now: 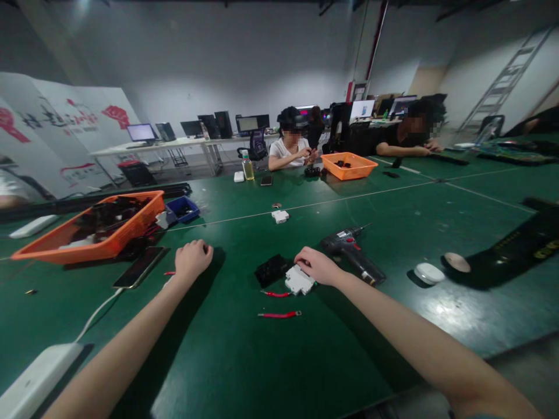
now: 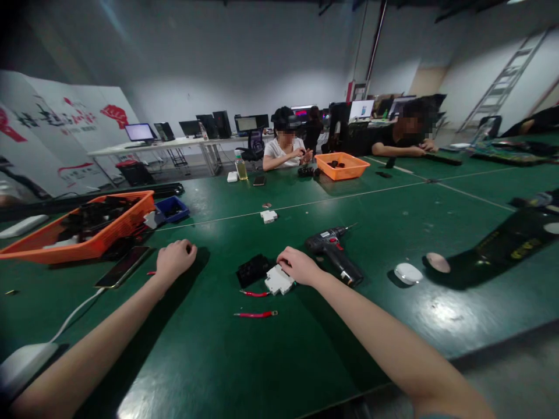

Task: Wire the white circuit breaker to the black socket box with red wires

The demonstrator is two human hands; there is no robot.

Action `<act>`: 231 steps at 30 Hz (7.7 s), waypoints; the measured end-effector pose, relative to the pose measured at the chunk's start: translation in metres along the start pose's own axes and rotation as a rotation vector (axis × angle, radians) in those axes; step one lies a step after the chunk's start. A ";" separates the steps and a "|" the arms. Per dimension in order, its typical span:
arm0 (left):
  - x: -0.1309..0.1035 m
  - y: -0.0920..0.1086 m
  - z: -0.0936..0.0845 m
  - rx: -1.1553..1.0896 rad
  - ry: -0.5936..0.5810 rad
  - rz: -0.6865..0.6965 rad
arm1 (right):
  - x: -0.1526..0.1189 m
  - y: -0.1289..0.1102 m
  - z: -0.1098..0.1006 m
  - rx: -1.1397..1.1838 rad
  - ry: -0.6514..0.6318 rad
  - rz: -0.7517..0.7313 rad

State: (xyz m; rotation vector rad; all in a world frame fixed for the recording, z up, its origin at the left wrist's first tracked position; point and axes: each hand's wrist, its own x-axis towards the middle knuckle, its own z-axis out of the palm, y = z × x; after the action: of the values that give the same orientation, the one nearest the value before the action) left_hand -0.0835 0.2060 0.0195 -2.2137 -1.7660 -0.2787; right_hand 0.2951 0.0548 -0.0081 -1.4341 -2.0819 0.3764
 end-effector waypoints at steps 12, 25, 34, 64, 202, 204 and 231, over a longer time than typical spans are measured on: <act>-0.094 -0.062 0.002 -0.145 0.071 0.349 | -0.001 0.001 0.001 -0.038 0.014 0.001; -0.094 -0.076 0.006 -0.261 0.084 0.382 | -0.001 0.001 0.001 -0.056 0.002 0.008; -0.080 -0.077 0.015 -0.359 0.044 0.441 | -0.001 0.000 -0.001 -0.037 -0.016 0.020; -0.053 -0.081 0.021 -0.325 -0.015 0.512 | 0.001 -0.002 -0.004 -0.026 -0.047 0.043; -0.128 0.070 -0.046 -0.888 -0.355 0.718 | -0.017 -0.058 0.006 -0.238 -0.099 -0.417; -0.128 0.070 -0.047 -0.877 -0.370 0.726 | -0.015 -0.056 0.006 -0.238 -0.067 -0.364; -0.128 0.065 -0.051 -0.869 -0.431 0.748 | -0.015 -0.050 0.012 -0.189 -0.081 -0.239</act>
State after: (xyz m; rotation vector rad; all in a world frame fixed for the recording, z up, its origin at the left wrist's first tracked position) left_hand -0.0476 0.0580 0.0177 -3.5834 -0.8629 -0.4735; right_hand 0.2543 0.0228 0.0043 -1.2705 -2.3760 0.1471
